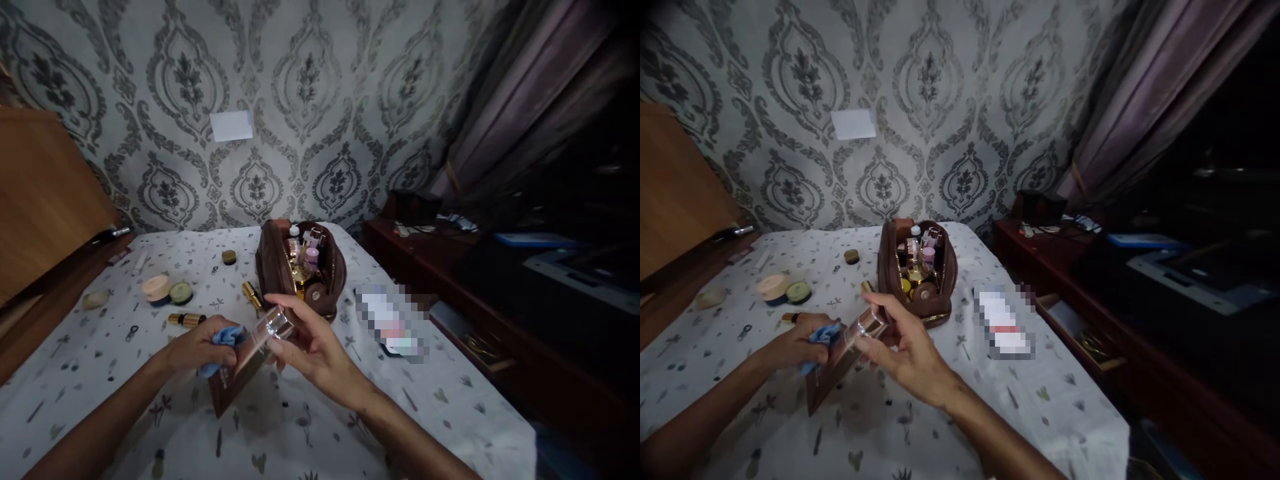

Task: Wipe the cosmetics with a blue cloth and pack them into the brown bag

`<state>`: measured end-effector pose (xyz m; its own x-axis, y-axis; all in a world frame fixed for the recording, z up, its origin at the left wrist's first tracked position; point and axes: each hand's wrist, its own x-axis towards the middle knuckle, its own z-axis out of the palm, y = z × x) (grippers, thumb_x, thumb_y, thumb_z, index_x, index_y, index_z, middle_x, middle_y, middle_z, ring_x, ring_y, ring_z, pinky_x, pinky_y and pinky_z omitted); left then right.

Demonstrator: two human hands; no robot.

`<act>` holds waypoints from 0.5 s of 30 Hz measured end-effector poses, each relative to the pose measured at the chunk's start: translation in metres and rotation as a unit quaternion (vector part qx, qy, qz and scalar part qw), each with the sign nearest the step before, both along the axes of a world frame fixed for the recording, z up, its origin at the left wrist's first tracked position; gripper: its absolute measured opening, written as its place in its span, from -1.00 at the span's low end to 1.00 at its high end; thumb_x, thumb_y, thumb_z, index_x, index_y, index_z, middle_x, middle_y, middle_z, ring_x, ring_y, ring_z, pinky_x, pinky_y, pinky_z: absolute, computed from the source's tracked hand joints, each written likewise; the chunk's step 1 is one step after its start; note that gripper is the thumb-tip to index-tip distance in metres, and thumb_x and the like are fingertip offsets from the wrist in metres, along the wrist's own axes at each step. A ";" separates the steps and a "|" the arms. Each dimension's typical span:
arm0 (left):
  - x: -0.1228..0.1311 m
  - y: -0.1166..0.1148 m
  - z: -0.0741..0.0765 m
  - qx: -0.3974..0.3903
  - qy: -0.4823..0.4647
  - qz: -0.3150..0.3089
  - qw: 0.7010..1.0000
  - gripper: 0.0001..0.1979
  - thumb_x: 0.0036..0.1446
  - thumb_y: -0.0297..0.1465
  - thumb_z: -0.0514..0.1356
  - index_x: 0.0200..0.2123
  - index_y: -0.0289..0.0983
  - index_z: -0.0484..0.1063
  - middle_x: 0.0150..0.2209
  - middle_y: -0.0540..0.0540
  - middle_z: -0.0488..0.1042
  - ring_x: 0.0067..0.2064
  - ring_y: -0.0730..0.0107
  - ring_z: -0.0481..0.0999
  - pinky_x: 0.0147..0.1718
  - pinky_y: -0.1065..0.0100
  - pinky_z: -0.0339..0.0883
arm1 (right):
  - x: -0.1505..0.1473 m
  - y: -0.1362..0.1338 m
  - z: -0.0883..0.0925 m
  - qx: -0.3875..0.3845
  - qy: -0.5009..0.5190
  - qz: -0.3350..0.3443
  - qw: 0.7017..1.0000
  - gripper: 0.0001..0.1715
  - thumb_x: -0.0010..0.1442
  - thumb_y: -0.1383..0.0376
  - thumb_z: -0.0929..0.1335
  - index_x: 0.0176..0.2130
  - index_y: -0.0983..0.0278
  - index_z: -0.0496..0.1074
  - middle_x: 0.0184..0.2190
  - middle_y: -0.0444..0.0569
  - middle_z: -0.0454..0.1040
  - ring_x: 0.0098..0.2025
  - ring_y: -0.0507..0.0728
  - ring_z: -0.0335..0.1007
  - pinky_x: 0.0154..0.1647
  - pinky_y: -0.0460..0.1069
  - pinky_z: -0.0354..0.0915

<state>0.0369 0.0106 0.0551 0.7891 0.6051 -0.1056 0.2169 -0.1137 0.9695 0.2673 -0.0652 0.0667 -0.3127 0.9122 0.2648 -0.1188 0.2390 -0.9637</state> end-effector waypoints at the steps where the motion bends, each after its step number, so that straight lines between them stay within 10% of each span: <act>1: 0.005 -0.001 0.003 0.000 -0.006 -0.006 1.000 -0.46 -0.01 0.09 0.31 -0.57 -0.27 0.30 -0.62 0.06 0.21 -0.56 0.49 0.18 -0.58 0.45 0.05 | 0.007 -0.004 0.001 -0.001 0.003 0.002 1.000 -0.45 0.25 0.11 0.43 0.18 0.10 0.32 -0.20 -0.09 0.44 -0.32 0.03 0.43 -0.34 -0.07 0.47; 10: 0.045 0.001 0.026 0.059 0.041 -0.066 0.995 -0.61 0.17 -0.03 0.23 -0.41 -0.26 0.45 -0.51 0.00 0.39 -0.48 0.41 0.35 -0.47 0.41 0.21 | 0.073 -0.029 0.018 0.095 -0.015 -0.150 0.984 -0.57 0.24 0.18 0.47 0.09 0.08 0.41 -0.11 -0.03 0.49 -0.38 0.02 0.50 -0.44 -0.06 0.55; 15: 0.068 0.010 0.051 0.316 0.070 0.057 0.944 -0.69 0.31 -0.16 0.09 -0.20 -0.21 0.53 -0.32 -0.10 0.55 -0.34 0.29 0.50 -0.40 0.37 0.32 | 0.109 -0.025 0.037 0.164 -0.061 -0.314 0.933 -0.59 0.24 0.14 0.46 0.07 0.10 0.43 -0.16 -0.02 0.51 -0.41 0.05 0.50 -0.48 -0.06 0.53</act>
<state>0.1047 0.0205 0.1059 0.7205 0.6622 0.2058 0.3842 -0.6283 0.6765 0.3766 -0.0905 0.1040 0.2099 0.8018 0.5595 0.2497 0.5093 -0.8236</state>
